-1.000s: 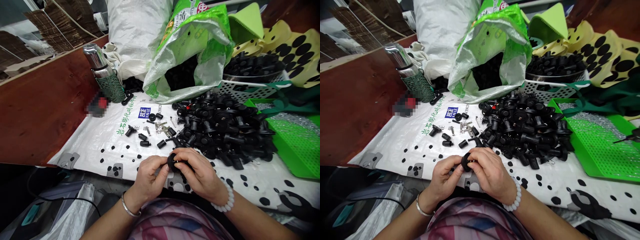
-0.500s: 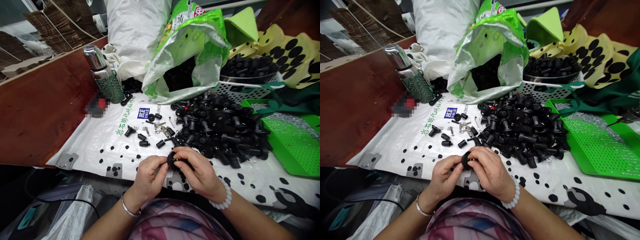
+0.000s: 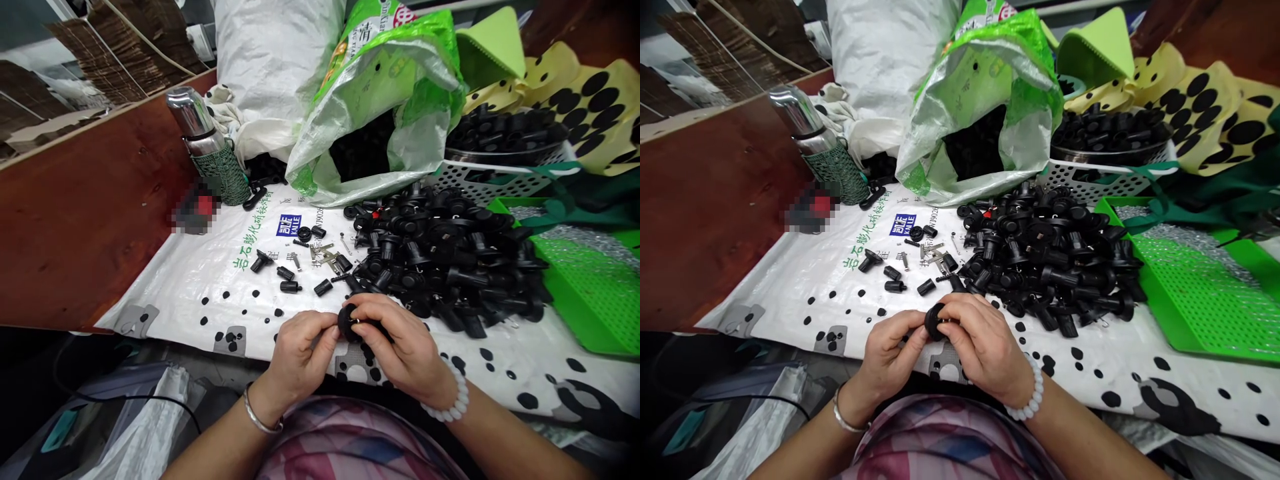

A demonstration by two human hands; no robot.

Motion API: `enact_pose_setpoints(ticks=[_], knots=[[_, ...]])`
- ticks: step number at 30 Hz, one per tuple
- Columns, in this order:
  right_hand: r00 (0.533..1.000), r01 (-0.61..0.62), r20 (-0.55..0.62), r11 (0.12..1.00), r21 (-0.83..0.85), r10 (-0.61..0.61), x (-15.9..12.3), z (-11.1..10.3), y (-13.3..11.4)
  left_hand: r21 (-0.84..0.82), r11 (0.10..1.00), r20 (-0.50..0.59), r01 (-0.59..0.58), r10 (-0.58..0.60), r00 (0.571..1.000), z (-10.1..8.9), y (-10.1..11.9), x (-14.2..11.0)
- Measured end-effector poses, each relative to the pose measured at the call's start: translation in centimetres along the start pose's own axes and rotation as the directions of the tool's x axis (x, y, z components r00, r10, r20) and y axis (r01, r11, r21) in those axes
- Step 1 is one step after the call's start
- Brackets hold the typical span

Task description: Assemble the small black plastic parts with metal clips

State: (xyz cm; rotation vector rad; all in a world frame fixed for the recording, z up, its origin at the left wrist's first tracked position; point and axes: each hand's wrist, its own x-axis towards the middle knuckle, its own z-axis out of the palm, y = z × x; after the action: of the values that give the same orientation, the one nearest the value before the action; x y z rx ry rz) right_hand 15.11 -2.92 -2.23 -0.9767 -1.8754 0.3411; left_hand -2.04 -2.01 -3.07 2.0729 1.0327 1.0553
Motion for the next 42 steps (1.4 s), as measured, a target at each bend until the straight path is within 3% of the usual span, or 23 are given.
enact_pose_setpoints(ticks=[11,14,16,21,26,34,42], knots=[[0.99,-0.08,-0.112,0.996,0.049,0.085,-0.6,-0.3,0.6,-0.025,0.999,-0.061,0.022,-0.023,0.998,-0.3,0.2,-0.3],[0.984,-0.099,-0.142,0.992,0.073,0.109,-0.6,-0.4,0.7,0.208,0.972,-0.088,-0.107,0.128,0.988,-0.7,0.5,1.0],[0.981,-0.102,-0.159,0.991,0.084,0.115,-0.6,-0.5,0.8,0.412,0.898,-0.056,-0.154,0.193,0.98,-1.0,0.6,2.4],[0.976,-0.104,-0.182,0.992,0.077,0.116,-0.6,-0.6,0.8,0.682,0.728,0.086,-0.068,0.012,0.996,-1.0,0.2,5.1],[0.971,-0.11,-0.205,0.992,0.067,0.121,-0.6,-0.9,1.0,0.677,0.732,0.143,-0.074,-0.033,0.989,-1.2,-0.6,5.2],[0.962,-0.144,-0.223,0.987,0.071,0.156,-1.0,-1.3,1.1,0.661,0.746,0.038,-0.077,0.068,0.997,-5.7,-2.0,3.5],[0.969,-0.143,-0.195,0.988,0.065,0.153,-1.0,-1.3,1.2,0.66,0.747,0.105,-0.082,0.016,0.994,-5.4,-3.3,3.3]])
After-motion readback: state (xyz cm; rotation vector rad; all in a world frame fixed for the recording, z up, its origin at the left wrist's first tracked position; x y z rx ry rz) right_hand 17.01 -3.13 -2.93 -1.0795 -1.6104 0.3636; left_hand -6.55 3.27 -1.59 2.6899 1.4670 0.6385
